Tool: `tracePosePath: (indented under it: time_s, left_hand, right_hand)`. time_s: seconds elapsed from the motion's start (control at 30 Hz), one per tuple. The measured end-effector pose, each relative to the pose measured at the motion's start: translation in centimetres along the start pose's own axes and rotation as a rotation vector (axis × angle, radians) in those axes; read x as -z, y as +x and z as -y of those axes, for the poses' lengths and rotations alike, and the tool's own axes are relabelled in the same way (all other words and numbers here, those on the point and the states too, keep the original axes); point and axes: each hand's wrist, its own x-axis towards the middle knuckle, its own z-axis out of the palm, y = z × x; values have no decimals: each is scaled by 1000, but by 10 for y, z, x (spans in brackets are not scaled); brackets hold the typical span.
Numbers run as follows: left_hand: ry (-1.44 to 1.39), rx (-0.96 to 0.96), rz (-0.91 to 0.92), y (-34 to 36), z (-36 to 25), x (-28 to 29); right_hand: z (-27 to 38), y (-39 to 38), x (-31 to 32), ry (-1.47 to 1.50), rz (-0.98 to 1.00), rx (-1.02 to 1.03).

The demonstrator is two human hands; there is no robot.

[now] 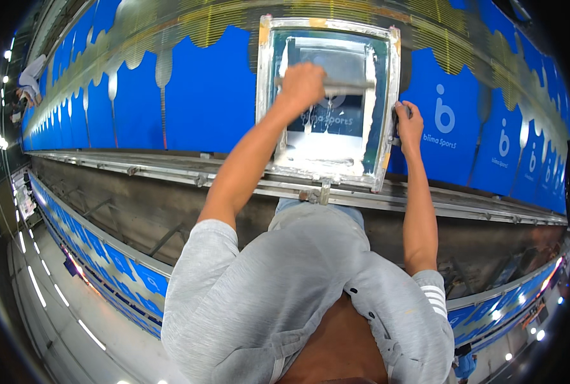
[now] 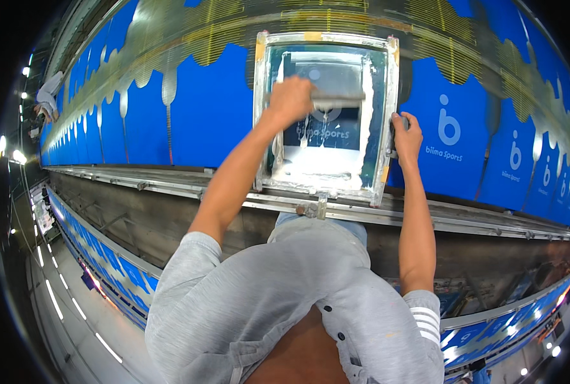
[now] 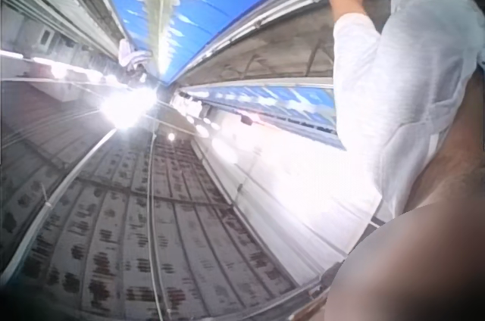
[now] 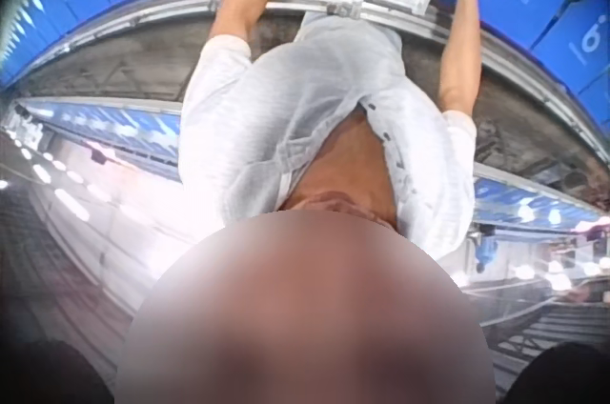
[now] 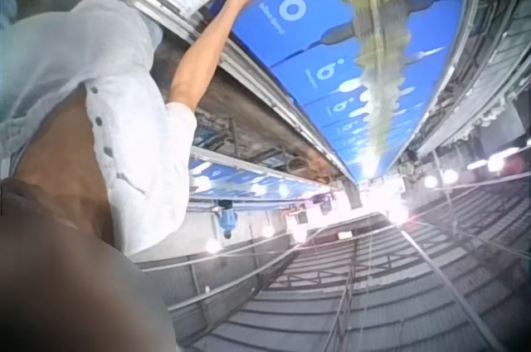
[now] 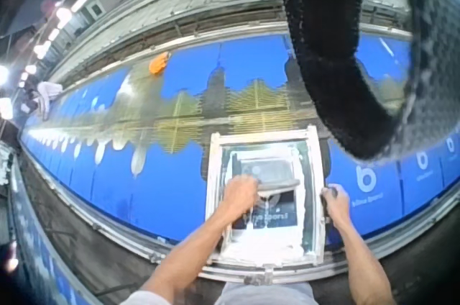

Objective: The person uses a squeegee to pull white ink across a screen-printing frame on a blue jersey, repeating the motion to transfer the logo. They briefly measure the printed area with a tape measure and continue printing on additional jerseys.

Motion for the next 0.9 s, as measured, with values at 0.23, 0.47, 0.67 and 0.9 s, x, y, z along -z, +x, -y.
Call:
tracePosePath:
  time_s: [0.23, 0.47, 0.67, 0.9]
  left_hand:
    - [16, 29, -75, 86, 36, 8]
    - [-208, -97, -503, -77, -6, -96]
    - [-102, -129, -615, -196, -36, -129]
    - [-168, -99, -426, -180, -10, -114]
  right_hand:
    - [-4, 2, -2, -90, -26, 104]
    - [7, 7, -4, 66, -15, 89]
    - [7, 16, -9, 51, -107, 179]
    - [5, 18, -27, 63, -150, 270]
